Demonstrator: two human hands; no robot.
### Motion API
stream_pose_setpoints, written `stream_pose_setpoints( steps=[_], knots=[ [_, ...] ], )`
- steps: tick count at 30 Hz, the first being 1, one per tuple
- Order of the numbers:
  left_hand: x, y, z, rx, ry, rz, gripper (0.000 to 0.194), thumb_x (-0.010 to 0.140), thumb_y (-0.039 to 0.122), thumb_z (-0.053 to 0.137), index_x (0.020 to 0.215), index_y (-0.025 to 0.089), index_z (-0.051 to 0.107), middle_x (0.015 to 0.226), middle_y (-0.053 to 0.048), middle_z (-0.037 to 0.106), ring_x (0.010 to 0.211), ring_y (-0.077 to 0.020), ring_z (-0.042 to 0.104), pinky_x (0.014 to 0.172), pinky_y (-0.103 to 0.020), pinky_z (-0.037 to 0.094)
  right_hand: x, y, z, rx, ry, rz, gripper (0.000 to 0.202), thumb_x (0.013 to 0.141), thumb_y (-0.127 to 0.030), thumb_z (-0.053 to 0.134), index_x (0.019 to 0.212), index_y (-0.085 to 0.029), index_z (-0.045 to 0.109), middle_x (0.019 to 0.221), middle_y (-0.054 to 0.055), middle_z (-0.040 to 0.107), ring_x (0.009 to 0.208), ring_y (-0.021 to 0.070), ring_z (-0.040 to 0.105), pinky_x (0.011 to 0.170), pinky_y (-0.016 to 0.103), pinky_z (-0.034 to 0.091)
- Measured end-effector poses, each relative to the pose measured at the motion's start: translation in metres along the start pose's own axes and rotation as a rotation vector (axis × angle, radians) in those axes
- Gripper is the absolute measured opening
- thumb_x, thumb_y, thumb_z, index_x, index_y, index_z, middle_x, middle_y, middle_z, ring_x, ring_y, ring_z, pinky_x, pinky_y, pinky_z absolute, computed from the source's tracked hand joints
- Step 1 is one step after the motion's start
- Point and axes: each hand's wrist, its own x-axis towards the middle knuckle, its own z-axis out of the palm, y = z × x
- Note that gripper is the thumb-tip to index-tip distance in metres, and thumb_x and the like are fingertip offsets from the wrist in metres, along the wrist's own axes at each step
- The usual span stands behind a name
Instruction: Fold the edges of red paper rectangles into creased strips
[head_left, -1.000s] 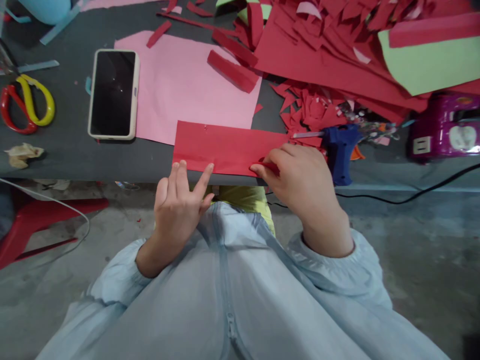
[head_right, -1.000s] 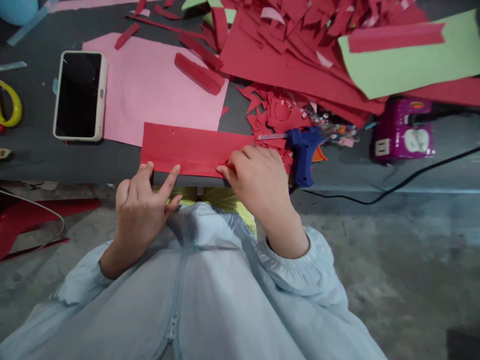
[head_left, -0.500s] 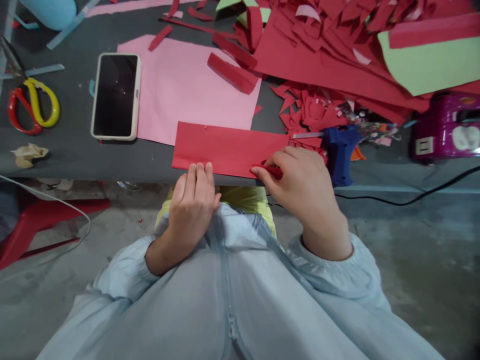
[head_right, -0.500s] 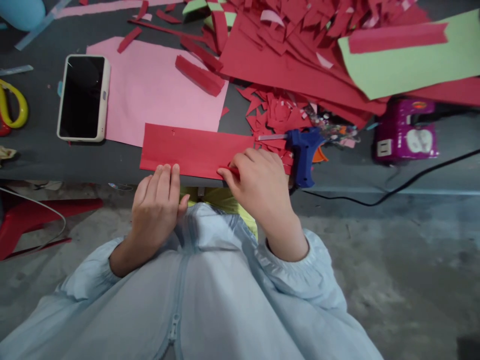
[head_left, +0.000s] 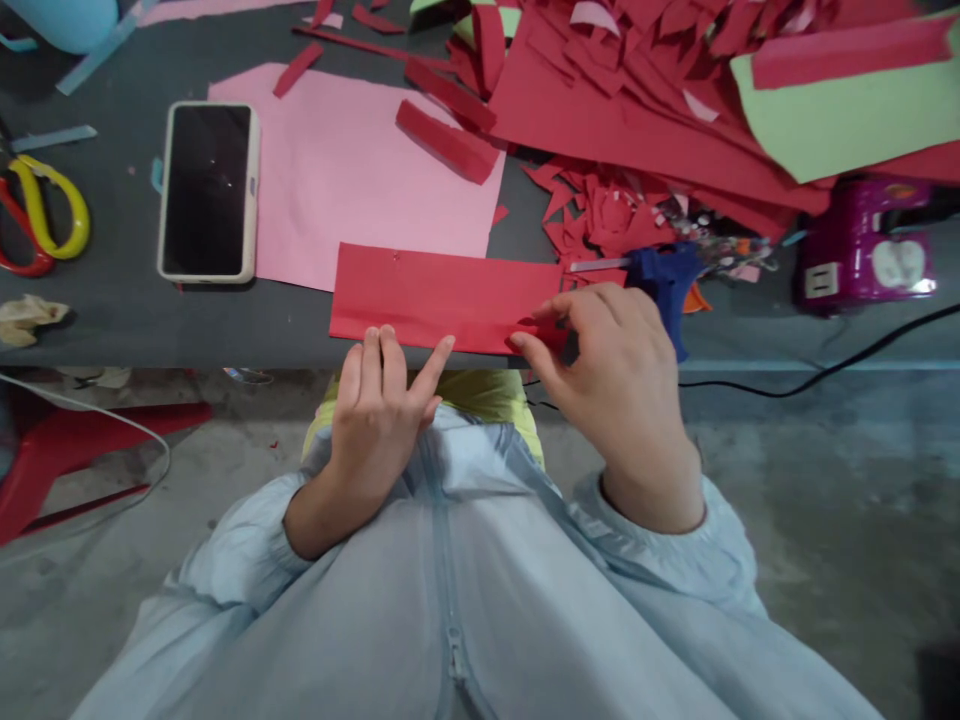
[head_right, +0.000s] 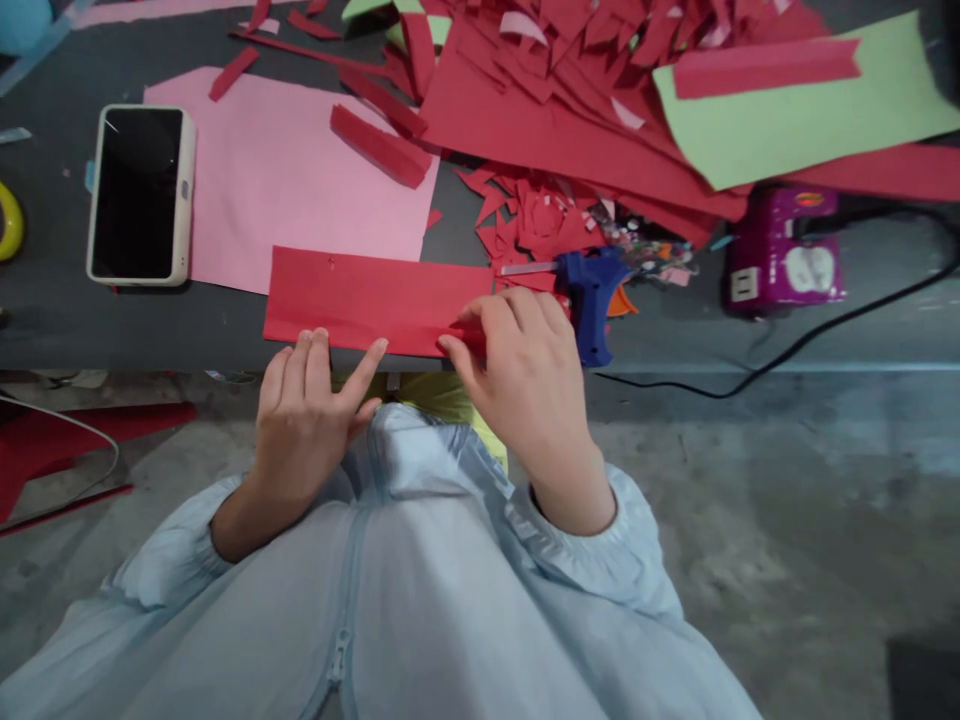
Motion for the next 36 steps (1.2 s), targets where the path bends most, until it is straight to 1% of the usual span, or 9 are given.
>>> stream_pose_setpoints(
  steps=[2,4,6,7,8,13,20,27,36],
  knots=[
    [0.001,0.000,0.001,-0.010,0.016,0.001,0.072,0.086,0.041,0.071,0.150,0.034,0.039,0.141,-0.019,0.057,0.130,-0.0390,0.055,0.108,-0.057,0.042,-0.013,-0.007,-0.004,-0.051,0.100,0.064,0.030,0.096,-0.036,0.047,0.110,-0.017,0.065,0.100,0.015,0.063,0.093,0.0279,0.056,0.082,0.040,0.041],
    [0.002,0.000,0.001,-0.036,0.018,0.000,0.072,0.085,0.038,0.071,0.150,0.035,0.040,0.142,-0.019,0.056,0.131,-0.0392,0.053,0.110,-0.059,0.040,-0.027,-0.019,-0.003,-0.093,0.115,0.028,0.033,0.097,-0.030,0.043,0.118,-0.019,0.066,0.090,0.012,0.064,0.084,0.0251,0.056,0.077,0.039,0.041],
    [0.003,0.000,0.001,-0.050,0.018,-0.003,0.069,0.087,0.037,0.070,0.150,0.034,0.041,0.142,-0.019,0.055,0.133,-0.0398,0.052,0.110,-0.061,0.040,-0.038,-0.033,0.004,-0.071,-0.054,-0.112,0.041,0.096,-0.024,0.041,0.132,-0.022,0.061,0.070,0.004,0.061,0.069,0.0206,0.055,0.067,0.035,0.039],
    [0.003,0.000,0.001,-0.048,0.023,0.001,0.067,0.088,0.039,0.068,0.149,0.033,0.042,0.142,-0.021,0.055,0.133,-0.0404,0.052,0.109,-0.061,0.040,-0.042,-0.040,0.009,-0.060,-0.152,-0.157,0.046,0.095,-0.020,0.040,0.139,-0.023,0.056,0.067,0.002,0.061,0.065,0.0189,0.054,0.063,0.034,0.039],
    [0.003,-0.001,0.001,-0.042,0.031,0.010,0.065,0.089,0.041,0.067,0.148,0.031,0.043,0.142,-0.022,0.055,0.132,-0.0412,0.053,0.108,-0.062,0.041,-0.043,-0.046,0.015,-0.073,-0.186,-0.162,0.051,0.093,-0.017,0.039,0.142,-0.022,0.053,0.061,0.000,0.058,0.059,0.0178,0.053,0.057,0.033,0.036],
    [0.002,-0.004,0.002,-0.013,0.080,0.059,0.062,0.090,0.046,0.064,0.146,0.027,0.046,0.140,-0.025,0.054,0.129,-0.0434,0.054,0.106,-0.063,0.044,-0.041,-0.064,0.033,-0.186,-0.291,-0.065,0.065,0.087,-0.012,0.039,0.152,-0.013,0.039,0.053,0.001,0.059,0.045,0.0163,0.050,0.044,0.030,0.030],
    [0.004,-0.003,0.001,0.013,0.068,0.051,0.065,0.091,0.049,0.061,0.149,0.030,0.041,0.142,-0.022,0.051,0.131,-0.0413,0.053,0.107,-0.062,0.044,-0.040,-0.066,0.028,-0.366,-0.394,0.018,0.070,0.084,-0.006,0.041,0.153,-0.015,0.036,0.050,-0.001,0.060,0.044,0.0143,0.053,0.043,0.026,0.028],
    [0.005,-0.002,-0.002,-0.048,0.064,0.024,0.058,0.093,0.044,0.059,0.147,0.031,0.045,0.145,-0.022,0.050,0.133,-0.0421,0.051,0.107,-0.064,0.042,-0.046,-0.058,0.025,-0.383,-0.360,0.040,0.070,0.081,-0.007,0.046,0.150,-0.015,0.042,0.047,-0.003,0.057,0.041,0.0128,0.050,0.043,0.027,0.020],
    [0.008,0.000,-0.006,0.024,0.098,0.055,0.054,0.091,0.032,0.063,0.144,0.027,0.050,0.135,-0.024,0.057,0.125,-0.0418,0.058,0.101,-0.063,0.048,-0.063,-0.040,0.022,-0.456,-0.144,0.064,0.066,0.076,-0.009,0.053,0.142,-0.017,0.055,0.042,-0.005,0.053,0.037,0.0103,0.043,0.044,0.028,0.015]
  ],
)
